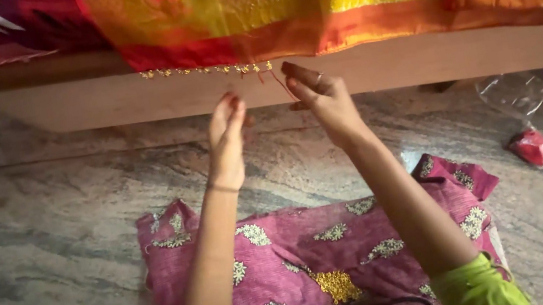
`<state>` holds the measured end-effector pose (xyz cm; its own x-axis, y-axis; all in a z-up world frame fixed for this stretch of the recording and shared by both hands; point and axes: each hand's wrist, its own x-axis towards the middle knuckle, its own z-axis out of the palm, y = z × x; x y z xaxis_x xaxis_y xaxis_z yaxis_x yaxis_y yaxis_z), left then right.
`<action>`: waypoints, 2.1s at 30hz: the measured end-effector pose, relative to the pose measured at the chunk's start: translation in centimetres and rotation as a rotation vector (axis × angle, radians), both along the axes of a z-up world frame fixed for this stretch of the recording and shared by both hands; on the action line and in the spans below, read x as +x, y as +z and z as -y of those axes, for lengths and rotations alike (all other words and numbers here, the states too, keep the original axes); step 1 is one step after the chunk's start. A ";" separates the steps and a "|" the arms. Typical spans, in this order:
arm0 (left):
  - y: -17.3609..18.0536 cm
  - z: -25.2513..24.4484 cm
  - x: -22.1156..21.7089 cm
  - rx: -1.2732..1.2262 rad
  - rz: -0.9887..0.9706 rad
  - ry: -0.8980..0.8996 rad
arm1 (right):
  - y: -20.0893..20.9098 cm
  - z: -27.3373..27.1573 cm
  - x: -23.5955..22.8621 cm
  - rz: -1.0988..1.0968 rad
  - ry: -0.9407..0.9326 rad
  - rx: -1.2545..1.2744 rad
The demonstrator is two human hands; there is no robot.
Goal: Sewing decorative beads and fringes onto the edge of a yellow and orange saree fabric.
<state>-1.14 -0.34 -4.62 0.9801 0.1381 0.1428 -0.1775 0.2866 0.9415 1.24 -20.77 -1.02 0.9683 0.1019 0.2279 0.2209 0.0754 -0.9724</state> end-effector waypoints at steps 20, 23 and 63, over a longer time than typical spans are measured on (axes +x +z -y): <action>-1.4 3.4 1.4 -0.356 -0.031 -0.232 | 3.8 -1.3 -9.4 0.018 0.006 -0.524; 0.1 3.2 0.8 -0.359 -0.038 -0.235 | 11.1 0.8 -15.8 0.307 0.149 -0.437; 11.5 1.1 -3.6 0.722 0.386 0.128 | 6.6 -3.1 -6.3 1.391 -0.604 -0.953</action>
<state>-4.75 -1.43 6.93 0.8268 -0.0091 0.5625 -0.5163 -0.4092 0.7523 -5.06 -17.70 5.62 0.0844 0.4123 0.9071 0.6150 -0.7378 0.2782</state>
